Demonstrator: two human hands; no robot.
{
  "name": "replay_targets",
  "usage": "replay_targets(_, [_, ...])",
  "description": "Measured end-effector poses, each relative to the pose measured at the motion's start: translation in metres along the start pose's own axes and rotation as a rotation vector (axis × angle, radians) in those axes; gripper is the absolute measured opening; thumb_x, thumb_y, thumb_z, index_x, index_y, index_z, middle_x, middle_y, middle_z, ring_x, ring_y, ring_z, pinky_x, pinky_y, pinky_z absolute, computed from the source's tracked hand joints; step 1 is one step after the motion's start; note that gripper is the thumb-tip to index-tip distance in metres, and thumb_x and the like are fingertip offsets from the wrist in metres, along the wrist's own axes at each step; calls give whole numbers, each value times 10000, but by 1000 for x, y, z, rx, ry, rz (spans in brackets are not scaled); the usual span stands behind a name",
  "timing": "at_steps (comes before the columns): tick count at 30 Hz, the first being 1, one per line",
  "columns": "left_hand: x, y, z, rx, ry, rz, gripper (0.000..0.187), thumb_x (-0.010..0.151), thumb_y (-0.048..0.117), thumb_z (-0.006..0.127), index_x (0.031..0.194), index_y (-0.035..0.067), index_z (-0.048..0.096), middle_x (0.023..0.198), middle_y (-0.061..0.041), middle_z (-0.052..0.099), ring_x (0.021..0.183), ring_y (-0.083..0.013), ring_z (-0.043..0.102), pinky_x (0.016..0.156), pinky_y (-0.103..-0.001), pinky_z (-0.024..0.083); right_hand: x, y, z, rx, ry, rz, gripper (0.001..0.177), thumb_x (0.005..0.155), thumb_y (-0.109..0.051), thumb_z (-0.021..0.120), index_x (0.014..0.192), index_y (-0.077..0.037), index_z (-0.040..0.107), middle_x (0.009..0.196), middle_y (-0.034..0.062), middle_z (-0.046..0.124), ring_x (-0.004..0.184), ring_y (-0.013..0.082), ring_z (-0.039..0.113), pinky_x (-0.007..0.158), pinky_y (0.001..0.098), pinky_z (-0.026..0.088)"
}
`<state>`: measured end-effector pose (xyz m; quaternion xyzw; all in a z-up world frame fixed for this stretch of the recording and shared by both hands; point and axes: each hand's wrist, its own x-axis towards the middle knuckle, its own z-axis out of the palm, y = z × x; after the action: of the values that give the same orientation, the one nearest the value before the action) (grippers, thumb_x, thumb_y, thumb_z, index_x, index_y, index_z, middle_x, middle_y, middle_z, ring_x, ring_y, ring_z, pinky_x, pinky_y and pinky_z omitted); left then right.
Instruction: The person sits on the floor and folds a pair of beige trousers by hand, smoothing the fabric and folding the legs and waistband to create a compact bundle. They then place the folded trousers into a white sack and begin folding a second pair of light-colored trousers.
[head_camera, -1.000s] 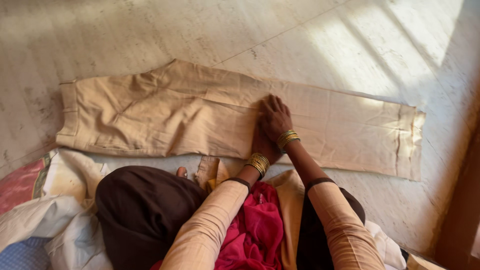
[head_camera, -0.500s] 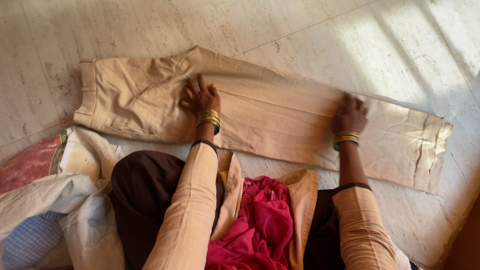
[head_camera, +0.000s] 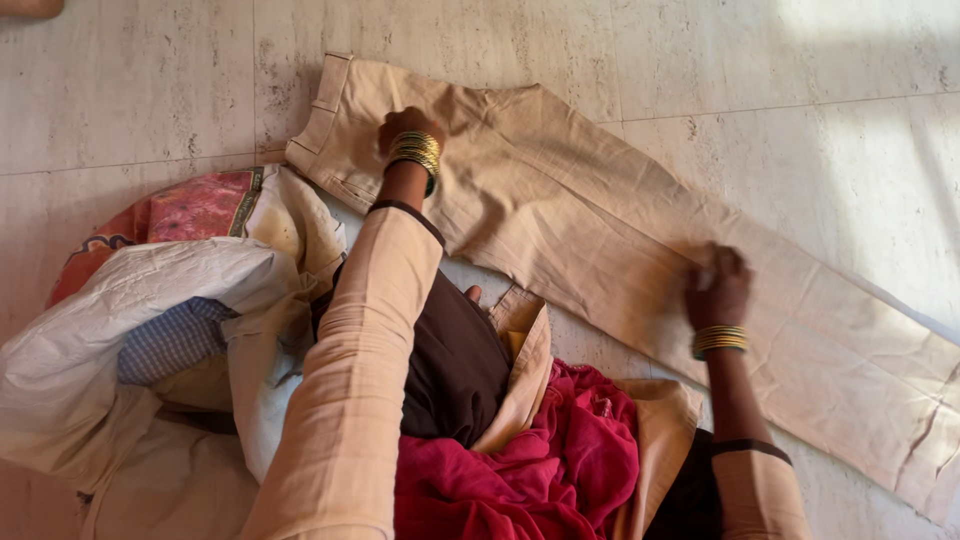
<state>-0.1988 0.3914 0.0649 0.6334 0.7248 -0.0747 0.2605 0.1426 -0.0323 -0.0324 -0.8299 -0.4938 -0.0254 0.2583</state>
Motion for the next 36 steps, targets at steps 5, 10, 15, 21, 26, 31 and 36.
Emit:
replay_targets(5, [61, -31, 25, 348, -304, -28, 641, 988, 381, 511, 1561, 119, 392, 1630, -226, 300, 1488, -435, 317, 1214, -593, 245, -5, -73, 5, -127, -197, 78, 409, 941, -298, 700, 1343, -235, 661, 1329, 79, 624, 1225, 361, 540, 986, 533, 456])
replay_targets(10, [53, -36, 2, 371, -292, -11, 785, 953, 565, 524, 1576, 96, 438, 1613, -240, 435, 1447, -431, 469, 1198, -593, 346, -7, -2, -13, -214, -106, 206, 499, 967, -338, 681, 1437, -180, 630, 1355, 175, 587, 1212, 410, 519, 924, 578, 448])
replay_targets(15, [-17, 3, -24, 422, 16, 83, 1045, 850, 802, 571, 1564, 64, 377, 1570, -254, 433, 1403, -426, 471, 1157, -616, 327, -16, 57, -30, -241, -34, 520, 315, 1001, -286, 615, 1287, -200, 717, 1381, 155, 616, 1294, 412, 525, 1054, 586, 438])
replay_targets(21, [-128, 97, 136, 189, 255, 919, 605, 1018, 467, 442, 1540, 167, 380, 1643, -130, 293, 1539, -304, 218, 1187, -705, 163, -13, -15, -2, 70, 85, -14, 527, 1053, -294, 656, 1520, -83, 531, 1577, 282, 444, 1491, 446, 375, 1225, 576, 314])
replay_targets(26, [-216, 83, 227, 276, 140, 1178, 679, 1041, 489, 413, 1621, 160, 281, 1694, -127, 215, 1587, -285, 136, 1239, -661, 37, -34, -88, 17, 51, -216, -213, 666, 979, -351, 564, 1550, -39, 421, 1665, 228, 296, 1555, 401, 240, 1260, 530, 177])
replay_targets(31, [-203, 60, 249, 140, 179, 1200, 724, 1063, 545, 369, 1637, 129, 223, 1723, -105, 168, 1601, -266, 101, 1278, -590, 5, -30, -95, 5, -77, -348, -155, 786, 1004, -479, 419, 1611, 6, 301, 1681, 192, 253, 1574, 335, 178, 1270, 510, 62])
replay_targets(36, [-205, 61, 231, 254, 138, 1122, 732, 1034, 547, 339, 1643, 165, 206, 1720, -108, 144, 1589, -277, 82, 1253, -577, -8, -24, -80, -19, -147, -401, -103, 810, 1035, -562, 346, 1609, 2, 254, 1694, 193, 230, 1581, 334, 160, 1272, 498, 51])
